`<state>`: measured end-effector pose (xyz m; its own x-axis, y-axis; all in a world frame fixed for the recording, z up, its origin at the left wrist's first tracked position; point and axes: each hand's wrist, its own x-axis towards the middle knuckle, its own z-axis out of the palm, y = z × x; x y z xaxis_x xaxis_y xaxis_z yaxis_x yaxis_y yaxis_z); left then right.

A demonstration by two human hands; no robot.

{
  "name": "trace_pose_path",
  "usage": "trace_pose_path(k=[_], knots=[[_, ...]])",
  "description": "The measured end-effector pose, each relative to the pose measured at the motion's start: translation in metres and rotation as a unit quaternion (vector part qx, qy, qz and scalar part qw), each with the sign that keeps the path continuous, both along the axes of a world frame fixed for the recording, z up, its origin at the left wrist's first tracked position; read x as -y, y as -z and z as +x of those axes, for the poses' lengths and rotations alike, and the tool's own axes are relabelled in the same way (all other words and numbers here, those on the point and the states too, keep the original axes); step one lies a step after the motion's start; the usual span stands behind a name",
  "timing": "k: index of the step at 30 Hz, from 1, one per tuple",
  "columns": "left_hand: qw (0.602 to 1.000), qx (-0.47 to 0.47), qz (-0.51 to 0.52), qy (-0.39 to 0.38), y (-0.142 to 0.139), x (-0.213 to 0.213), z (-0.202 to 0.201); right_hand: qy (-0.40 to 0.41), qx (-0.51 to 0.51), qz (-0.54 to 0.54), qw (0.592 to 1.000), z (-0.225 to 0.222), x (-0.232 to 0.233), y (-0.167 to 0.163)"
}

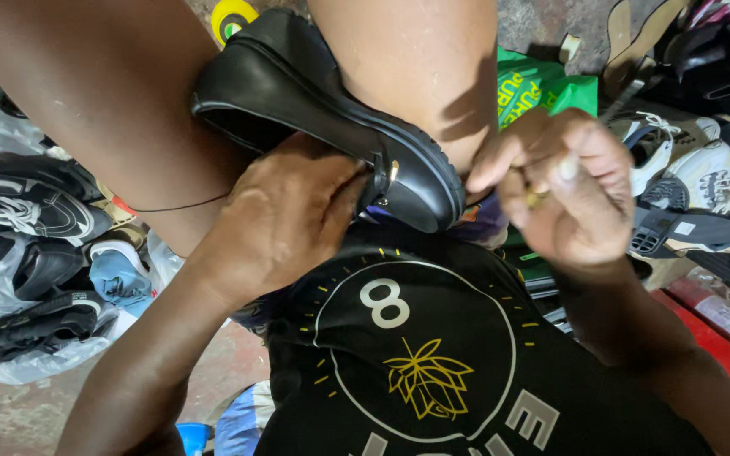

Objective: The person sits with a black heeled shoe held on their lap and hand-stitches the shoe upper to the sole using a needle and thread. They repeatedly push the needle through the sole edge, pull the thread taut, and reposition the shoe to continue stitching along the seam.

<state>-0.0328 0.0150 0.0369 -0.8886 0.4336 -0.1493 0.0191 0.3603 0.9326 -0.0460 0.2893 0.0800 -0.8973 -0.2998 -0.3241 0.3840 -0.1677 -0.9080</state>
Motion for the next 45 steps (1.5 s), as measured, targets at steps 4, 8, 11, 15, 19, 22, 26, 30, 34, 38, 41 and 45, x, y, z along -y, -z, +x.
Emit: trace_pose_path(k=[4,8,11,15,19,22,26,30,34,38,41,45], knots=[[1.0,0.009,-0.025,0.016,0.005,-0.001,0.005,-0.123,-0.065,0.11,0.984,-0.002,0.018,-0.001],[0.999,-0.038,0.007,-0.001,0.007,-0.002,0.001,-0.195,-0.171,0.318,0.912,-0.007,0.038,0.0],[0.993,-0.105,0.046,-0.038,0.004,0.003,-0.003,-0.219,-0.186,0.375,0.881,-0.017,0.052,0.006],[0.999,-0.008,0.045,-0.014,0.002,0.01,-0.011,-0.217,-0.19,0.361,0.887,-0.023,0.063,0.007],[0.994,0.109,0.029,0.012,-0.001,0.013,-0.015,-0.204,-0.2,0.364,0.887,-0.02,0.061,0.006],[0.991,0.116,0.063,-0.028,-0.005,0.01,-0.013,-0.196,-0.162,0.314,0.915,-0.022,0.044,0.008],[0.959,0.258,0.11,-0.04,-0.008,0.007,-0.009,-0.065,-0.002,0.038,0.997,-0.034,0.02,0.017],[0.973,0.151,0.159,-0.077,0.0,-0.018,0.003,0.002,-0.105,0.244,0.964,-0.034,0.001,-0.002],[0.955,0.181,0.209,-0.105,0.018,-0.03,0.021,-0.134,-0.241,0.438,0.856,-0.029,-0.011,-0.034],[0.936,0.193,0.273,-0.114,0.034,-0.029,0.036,-0.219,-0.211,0.457,0.836,-0.003,-0.009,-0.048],[0.927,0.221,0.28,-0.114,0.041,-0.028,0.041,-0.246,-0.165,0.455,0.84,0.01,-0.007,-0.043],[0.93,0.202,0.292,-0.099,0.047,-0.027,0.042,-0.286,-0.183,0.4,0.851,0.01,-0.009,-0.03]])
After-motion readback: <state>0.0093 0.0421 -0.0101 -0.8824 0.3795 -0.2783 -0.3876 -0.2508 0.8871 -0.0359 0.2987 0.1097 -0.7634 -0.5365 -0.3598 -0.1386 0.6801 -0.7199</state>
